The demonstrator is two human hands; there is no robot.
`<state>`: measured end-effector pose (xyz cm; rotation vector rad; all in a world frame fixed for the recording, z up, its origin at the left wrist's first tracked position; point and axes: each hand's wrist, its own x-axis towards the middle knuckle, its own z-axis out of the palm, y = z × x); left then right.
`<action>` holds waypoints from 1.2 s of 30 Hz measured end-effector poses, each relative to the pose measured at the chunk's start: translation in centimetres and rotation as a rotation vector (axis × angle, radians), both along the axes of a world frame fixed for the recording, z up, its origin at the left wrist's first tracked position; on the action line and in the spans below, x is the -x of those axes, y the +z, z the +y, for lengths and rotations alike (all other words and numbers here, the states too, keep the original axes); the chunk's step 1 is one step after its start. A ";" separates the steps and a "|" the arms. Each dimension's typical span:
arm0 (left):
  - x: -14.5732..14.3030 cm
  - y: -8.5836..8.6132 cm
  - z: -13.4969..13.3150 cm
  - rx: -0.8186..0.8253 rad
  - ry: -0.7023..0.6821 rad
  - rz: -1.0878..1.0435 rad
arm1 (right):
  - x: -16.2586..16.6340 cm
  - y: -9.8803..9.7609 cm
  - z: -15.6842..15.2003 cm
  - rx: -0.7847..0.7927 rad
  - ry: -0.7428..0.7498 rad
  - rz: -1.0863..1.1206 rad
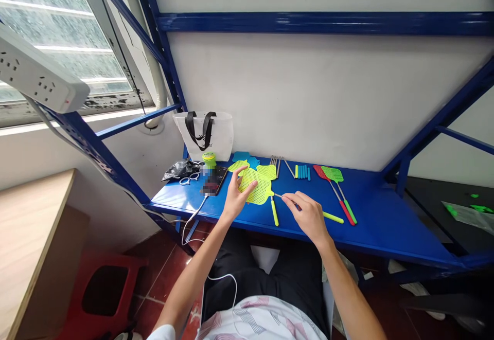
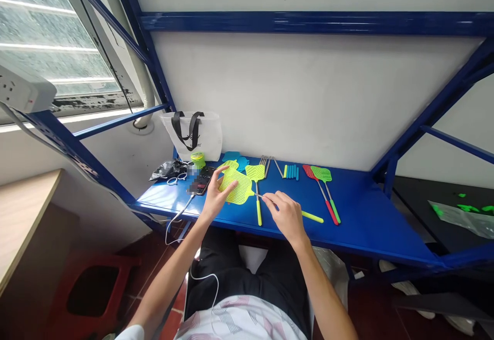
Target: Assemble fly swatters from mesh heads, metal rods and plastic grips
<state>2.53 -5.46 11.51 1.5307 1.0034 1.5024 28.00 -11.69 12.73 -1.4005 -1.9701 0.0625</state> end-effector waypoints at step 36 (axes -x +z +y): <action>-0.9 -1.7 0.3 0.042 -0.047 0.007 | 0.6 -1.8 1.0 0.017 0.052 -0.070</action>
